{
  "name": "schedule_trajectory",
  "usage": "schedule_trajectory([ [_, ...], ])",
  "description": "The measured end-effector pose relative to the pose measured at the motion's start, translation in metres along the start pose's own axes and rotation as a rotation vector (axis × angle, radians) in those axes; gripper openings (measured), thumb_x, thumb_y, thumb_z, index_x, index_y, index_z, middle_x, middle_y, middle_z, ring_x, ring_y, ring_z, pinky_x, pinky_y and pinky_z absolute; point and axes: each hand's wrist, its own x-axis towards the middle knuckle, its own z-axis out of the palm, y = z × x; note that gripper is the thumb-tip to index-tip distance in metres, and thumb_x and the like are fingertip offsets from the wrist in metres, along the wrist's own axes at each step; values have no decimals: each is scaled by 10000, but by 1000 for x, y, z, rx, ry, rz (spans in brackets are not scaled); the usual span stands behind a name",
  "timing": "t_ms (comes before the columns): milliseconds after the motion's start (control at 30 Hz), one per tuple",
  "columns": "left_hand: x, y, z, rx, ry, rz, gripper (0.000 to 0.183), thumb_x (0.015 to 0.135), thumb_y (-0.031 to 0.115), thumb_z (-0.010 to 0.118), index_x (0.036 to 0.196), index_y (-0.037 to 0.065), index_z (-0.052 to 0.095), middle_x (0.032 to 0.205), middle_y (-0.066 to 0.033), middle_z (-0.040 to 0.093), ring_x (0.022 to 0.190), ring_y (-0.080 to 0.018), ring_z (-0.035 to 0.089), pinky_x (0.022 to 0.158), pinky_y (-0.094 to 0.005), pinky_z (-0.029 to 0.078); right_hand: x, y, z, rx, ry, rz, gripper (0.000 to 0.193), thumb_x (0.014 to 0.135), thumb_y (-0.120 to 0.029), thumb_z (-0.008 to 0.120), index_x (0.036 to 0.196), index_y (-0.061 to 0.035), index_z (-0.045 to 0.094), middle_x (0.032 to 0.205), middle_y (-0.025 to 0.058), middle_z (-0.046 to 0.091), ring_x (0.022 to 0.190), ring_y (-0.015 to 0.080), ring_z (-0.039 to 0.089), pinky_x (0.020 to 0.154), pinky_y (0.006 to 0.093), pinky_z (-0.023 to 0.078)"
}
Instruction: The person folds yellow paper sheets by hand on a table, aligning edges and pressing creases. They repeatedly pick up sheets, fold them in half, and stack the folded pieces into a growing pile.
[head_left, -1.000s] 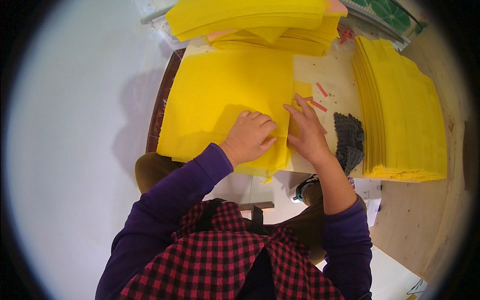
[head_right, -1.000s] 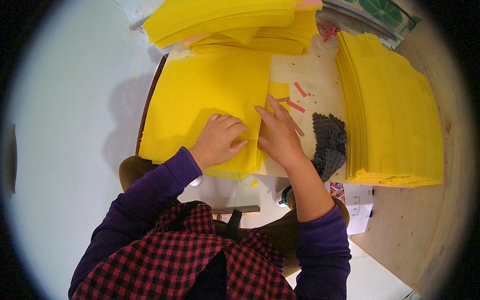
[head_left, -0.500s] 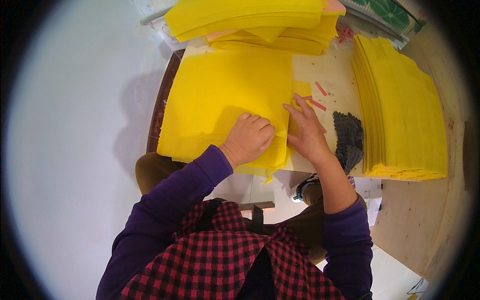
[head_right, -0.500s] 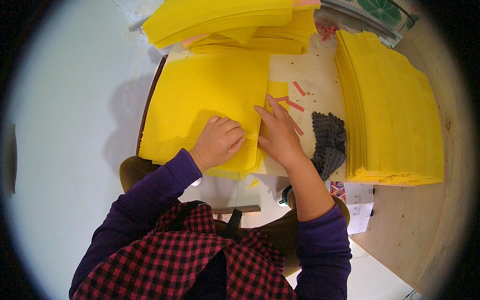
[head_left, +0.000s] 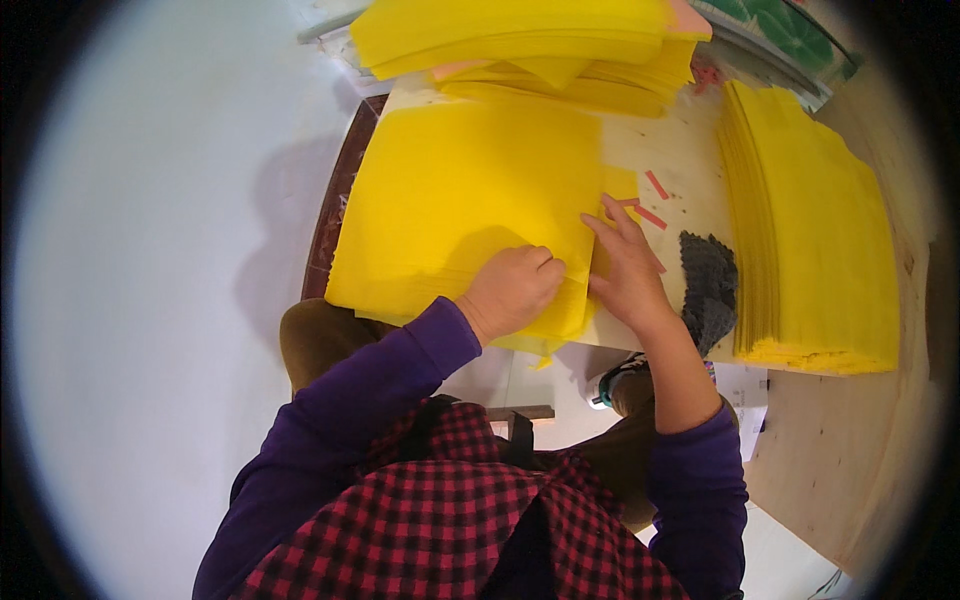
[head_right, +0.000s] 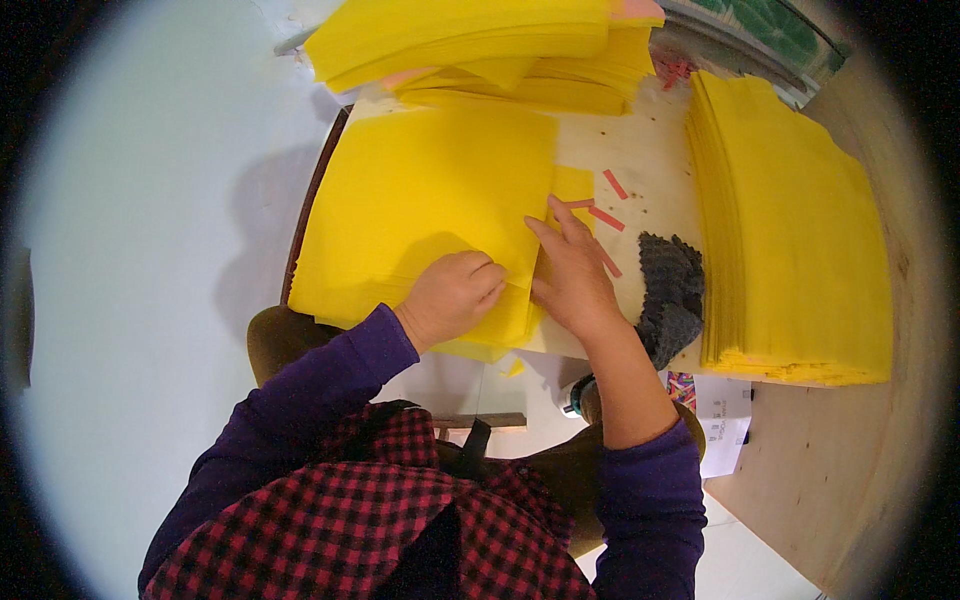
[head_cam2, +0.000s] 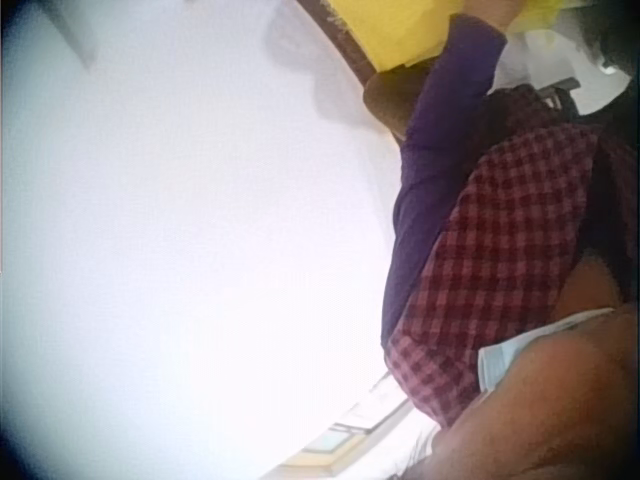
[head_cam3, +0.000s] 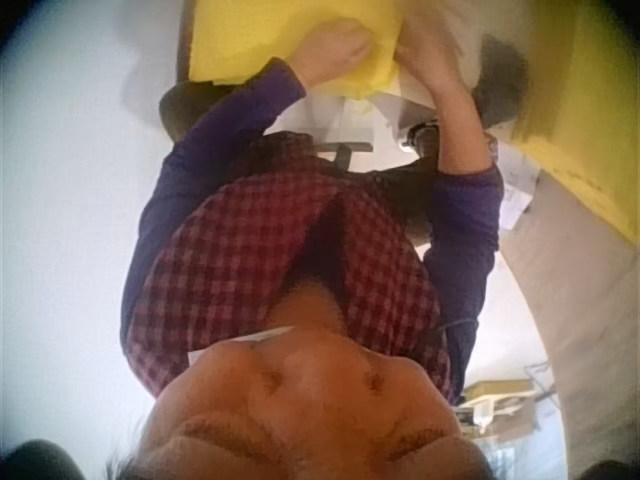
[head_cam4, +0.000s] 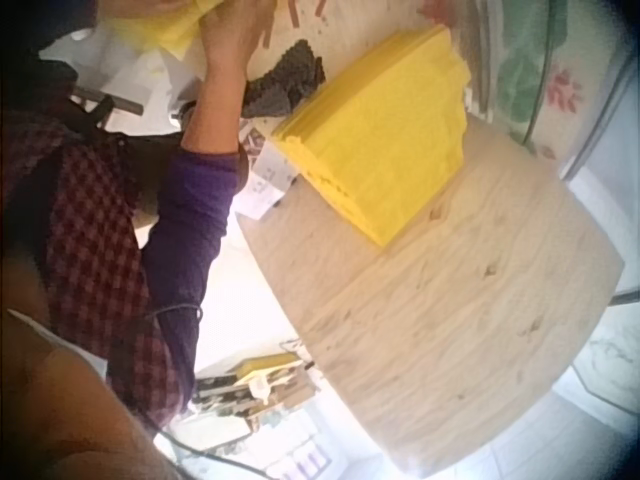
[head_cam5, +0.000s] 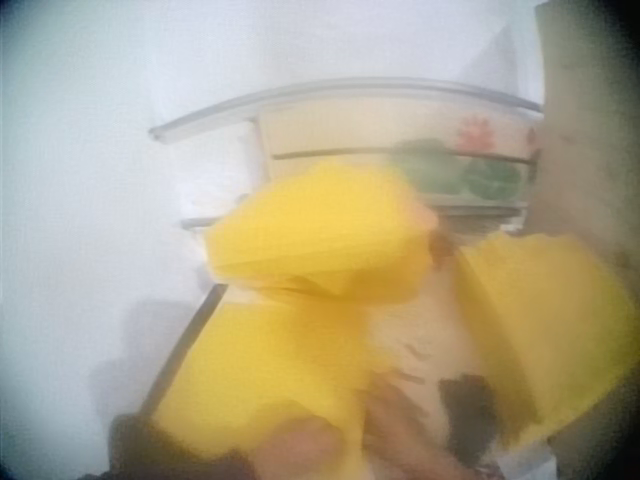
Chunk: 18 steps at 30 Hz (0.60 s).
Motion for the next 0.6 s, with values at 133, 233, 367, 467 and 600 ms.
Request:
schedule_trajectory([
  [133, -1, 2, 0, 2, 12, -1, 113, 812, 117, 627, 893, 42, 607, 789, -130, 560, 720, -316, 591, 648, -402, 498, 0, 2, 1, 46, 12, -17, 666, 675, -30, 734, 1307, -90, 532, 1498, 152, 324, 1348, 351, 360, 1096, 404, 333],
  [233, -2, 5, -1, 1, 5, -9, 115, 815, 115, 625, 899, 41, 601, 784, -132, 556, 718, -316, 592, 642, -399, 501, -1, 3, 1, 47, 9, -18, 675, 667, -17, 738, 1306, -94, 534, 1500, 148, 323, 1349, 353, 357, 1100, 405, 330],
  [367, -2, 7, -2, 8, 3, -7, 115, 817, 114, 623, 901, 40, 595, 779, -134, 554, 712, -316, 593, 637, -395, 502, -1, 0, 0, 44, -3, 3, 683, 662, -7, 737, 1308, -96, 534, 1503, 143, 320, 1356, 357, 346, 1106, 406, 324],
  [467, -2, 8, -1, 0, 8, -14, 117, 818, 113, 623, 906, 42, 593, 776, -133, 554, 709, -316, 592, 638, -396, 502, -2, -3, -2, 44, -11, 11, 682, 664, -5, 733, 1310, -96, 532, 1504, 141, 318, 1363, 355, 336, 1111, 404, 318],
  [600, -3, 9, -1, 7, 6, -18, 121, 816, 120, 629, 905, 46, 594, 774, -133, 555, 708, -315, 593, 637, -396, 502, -2, -3, -3, 37, -18, 10, 677, 670, -3, 723, 1313, -93, 530, 1504, 139, 318, 1372, 349, 321, 1119, 403, 306],
])
